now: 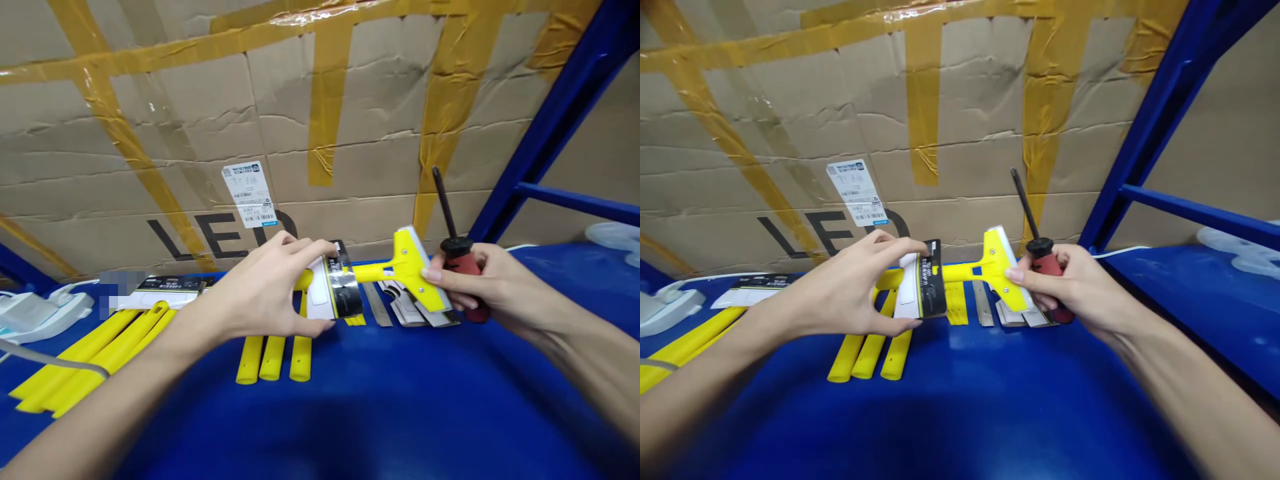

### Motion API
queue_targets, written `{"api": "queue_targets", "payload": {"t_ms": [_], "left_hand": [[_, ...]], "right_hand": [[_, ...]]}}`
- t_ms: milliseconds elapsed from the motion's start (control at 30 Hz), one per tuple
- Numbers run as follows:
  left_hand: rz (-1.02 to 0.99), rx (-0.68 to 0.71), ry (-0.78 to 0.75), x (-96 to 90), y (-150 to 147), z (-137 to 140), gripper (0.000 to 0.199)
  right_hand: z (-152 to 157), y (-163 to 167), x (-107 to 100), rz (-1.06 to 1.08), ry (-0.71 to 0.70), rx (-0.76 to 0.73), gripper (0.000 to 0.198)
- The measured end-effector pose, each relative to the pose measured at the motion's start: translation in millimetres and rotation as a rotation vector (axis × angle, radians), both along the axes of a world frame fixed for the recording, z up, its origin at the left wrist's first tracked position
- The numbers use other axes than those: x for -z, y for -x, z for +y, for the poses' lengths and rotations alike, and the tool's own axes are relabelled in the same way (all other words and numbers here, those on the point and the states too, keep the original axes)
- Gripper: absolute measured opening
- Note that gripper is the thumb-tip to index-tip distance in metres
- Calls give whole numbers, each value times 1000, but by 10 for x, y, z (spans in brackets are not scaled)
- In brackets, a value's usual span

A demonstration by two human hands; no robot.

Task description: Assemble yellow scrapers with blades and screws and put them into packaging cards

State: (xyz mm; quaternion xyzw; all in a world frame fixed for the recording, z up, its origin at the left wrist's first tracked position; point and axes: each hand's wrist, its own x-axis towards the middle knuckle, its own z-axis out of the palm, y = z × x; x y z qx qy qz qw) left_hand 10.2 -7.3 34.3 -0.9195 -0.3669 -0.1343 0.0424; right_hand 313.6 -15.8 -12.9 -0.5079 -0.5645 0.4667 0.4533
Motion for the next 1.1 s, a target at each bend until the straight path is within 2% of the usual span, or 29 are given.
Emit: {"api": "queue_targets", "payload": {"t_ms": [133, 233, 333, 400, 533, 633, 700, 800, 933, 1000, 1033, 1067, 1100], "left_hand": [[26, -107, 178, -55, 101, 152, 81], [-56, -118, 271, -40, -17, 268, 71], [-182, 8, 336, 64, -374, 354, 54], [-215, 136, 304, 184, -693, 403, 48], [-233, 275, 299, 472, -1246, 515, 56], [-108, 276, 294, 641, -1401, 565, 57], [-44, 269, 259, 702, -1366, 545, 60], [-63, 247, 148, 704, -1182, 442, 66], [-201, 277, -69, 553, -897, 287, 37], [-243, 231, -194, 417, -790, 243, 36], [-237, 213, -193, 338, -748, 230, 39], [-197, 210, -116, 258, -711, 221, 38], [-135, 230, 31, 179, -680, 215, 34]], "right_hand": [[82, -502, 26, -94, -5, 60, 40], [126, -733, 49, -35, -14, 214, 44], [141, -785, 41, 137, -47, 329, 44], [132, -768, 22, 181, -54, 335, 39], [118, -755, 11, 157, -48, 350, 35], [140, -773, 37, 152, -49, 358, 38], [154, -766, 53, 145, -35, 344, 38], [156, -694, 63, 117, 13, 263, 38], [139, -515, 88, 103, 52, 143, 37], [131, -421, 113, 84, 63, 84, 40], [125, -377, 127, 69, 71, 46, 43], [116, -337, 139, 56, 81, 5, 47], [104, -298, 148, 48, 93, -38, 50]]}}
